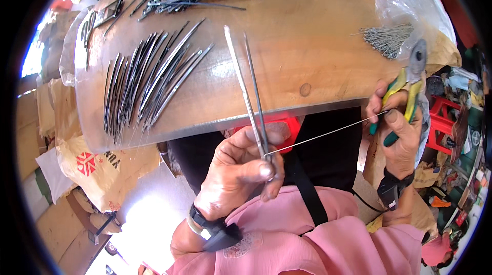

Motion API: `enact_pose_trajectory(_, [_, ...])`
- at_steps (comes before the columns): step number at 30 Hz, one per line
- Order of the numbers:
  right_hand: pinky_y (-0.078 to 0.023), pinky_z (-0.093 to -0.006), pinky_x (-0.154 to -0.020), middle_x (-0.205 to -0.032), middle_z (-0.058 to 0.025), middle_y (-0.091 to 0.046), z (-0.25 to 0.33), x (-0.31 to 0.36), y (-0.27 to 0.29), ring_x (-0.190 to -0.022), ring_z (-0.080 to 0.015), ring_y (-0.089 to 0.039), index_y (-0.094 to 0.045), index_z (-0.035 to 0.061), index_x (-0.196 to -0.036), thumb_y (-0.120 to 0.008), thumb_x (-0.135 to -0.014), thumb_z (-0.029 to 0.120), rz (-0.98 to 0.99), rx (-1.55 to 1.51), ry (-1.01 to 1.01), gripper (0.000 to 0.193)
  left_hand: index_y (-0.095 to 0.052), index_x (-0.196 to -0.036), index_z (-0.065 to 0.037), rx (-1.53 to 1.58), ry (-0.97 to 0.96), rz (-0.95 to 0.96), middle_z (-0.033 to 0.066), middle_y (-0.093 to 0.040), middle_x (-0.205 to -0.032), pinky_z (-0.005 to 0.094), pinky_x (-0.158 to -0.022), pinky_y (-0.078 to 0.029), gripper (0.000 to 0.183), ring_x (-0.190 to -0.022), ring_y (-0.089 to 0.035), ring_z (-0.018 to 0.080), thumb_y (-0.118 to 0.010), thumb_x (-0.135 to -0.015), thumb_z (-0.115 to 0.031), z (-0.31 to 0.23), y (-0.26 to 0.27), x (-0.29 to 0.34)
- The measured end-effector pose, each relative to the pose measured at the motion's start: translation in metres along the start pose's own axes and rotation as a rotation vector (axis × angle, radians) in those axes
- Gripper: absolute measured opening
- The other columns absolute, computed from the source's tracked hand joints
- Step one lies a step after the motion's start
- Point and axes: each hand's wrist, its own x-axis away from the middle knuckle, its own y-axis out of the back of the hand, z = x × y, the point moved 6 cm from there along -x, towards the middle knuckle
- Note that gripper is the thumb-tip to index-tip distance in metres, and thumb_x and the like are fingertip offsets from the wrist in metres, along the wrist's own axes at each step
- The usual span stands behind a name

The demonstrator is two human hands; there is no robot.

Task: The person holds metal wires and strips together, using pliers to secure them with a thinner wire. They repeat this process with several components and then gather a bundle of the assembled items and place them in a container.

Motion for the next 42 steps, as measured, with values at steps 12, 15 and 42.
enact_pose_trajectory(12, [-0.048,-0.0360,-0.078,-0.103,-0.0135,-0.062,0.023,-0.001,-0.040,-0.086,-0.0233,-0.060,-0.065,-0.0011,-0.090,-0.074,-0.079,0.006,0.344,0.855,0.372,0.016,-0.064,-0.087,0.003,-0.728,-0.036,-0.250,0.0028,-0.063,-0.072,0.0204,-0.053,-0.043,0.004,-0.059,-0.053,0.0055,-0.068,-0.086,0.004,0.012,0.015,-0.003])
enact_pose_trajectory(15, [-0.045,-0.0441,-0.086,-0.103,-0.0137,-0.061,0.022,-0.010,-0.076,-0.091,-0.0319,-0.058,-0.063,-0.0008,-0.086,-0.074,-0.071,0.004,0.548,1.126,0.562,0.020,-0.059,-0.076,0.002,-0.788,0.114,-0.191,0.0024,-0.062,-0.070,0.0218,-0.053,-0.045,0.014,-0.058,-0.054,0.0062,-0.069,-0.086,0.001,0.016,0.018,-0.002])
enact_pose_trajectory(42, [-0.039,-0.0504,-0.085,-0.103,-0.0104,-0.061,0.010,0.008,-0.098,-0.093,-0.0325,-0.057,-0.060,0.0015,-0.081,-0.068,-0.061,0.003,0.561,1.165,0.694,0.022,-0.060,-0.103,0.000,-0.184,0.236,-0.160,0.0075,-0.053,-0.069,0.0271,-0.041,-0.034,0.018,-0.049,-0.049,0.0153,-0.065,-0.092,-0.013,0.022,0.009,-0.013])
